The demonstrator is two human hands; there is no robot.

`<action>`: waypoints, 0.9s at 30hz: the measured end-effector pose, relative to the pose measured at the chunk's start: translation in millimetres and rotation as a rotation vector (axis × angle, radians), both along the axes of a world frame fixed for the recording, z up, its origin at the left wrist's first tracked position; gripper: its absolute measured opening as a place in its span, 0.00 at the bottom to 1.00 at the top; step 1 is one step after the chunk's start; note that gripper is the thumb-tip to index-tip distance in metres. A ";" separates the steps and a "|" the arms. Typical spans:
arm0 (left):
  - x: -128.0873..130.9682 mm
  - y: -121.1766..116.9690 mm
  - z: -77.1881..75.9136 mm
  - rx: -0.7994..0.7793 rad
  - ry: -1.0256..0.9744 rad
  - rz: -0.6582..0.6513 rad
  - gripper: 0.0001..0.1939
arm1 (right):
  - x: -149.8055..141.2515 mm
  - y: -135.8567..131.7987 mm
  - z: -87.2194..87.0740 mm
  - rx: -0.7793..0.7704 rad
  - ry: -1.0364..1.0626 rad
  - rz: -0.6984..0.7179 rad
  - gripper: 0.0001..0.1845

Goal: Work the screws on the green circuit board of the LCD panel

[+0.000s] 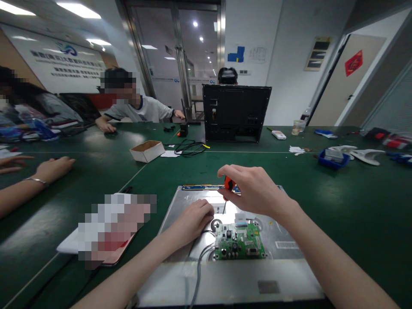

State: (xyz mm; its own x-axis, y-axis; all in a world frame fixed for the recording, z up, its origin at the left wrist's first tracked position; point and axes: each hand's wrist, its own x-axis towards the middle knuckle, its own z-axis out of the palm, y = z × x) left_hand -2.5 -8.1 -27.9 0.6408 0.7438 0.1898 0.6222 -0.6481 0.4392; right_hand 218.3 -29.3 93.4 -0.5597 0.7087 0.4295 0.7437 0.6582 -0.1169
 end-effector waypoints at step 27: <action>2.7 -10.7 10.2 -0.043 -0.114 -0.188 0.07 | -10.7 1.4 -13.0 -0.088 -0.013 0.085 0.09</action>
State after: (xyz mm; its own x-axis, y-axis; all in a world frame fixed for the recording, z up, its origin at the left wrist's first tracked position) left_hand 0.2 -18.7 -17.6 0.7450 0.6224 0.2400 0.4368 -0.7271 0.5297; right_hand 207.6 -27.9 80.3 -0.6247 0.6930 0.3598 0.6873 0.7067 -0.1680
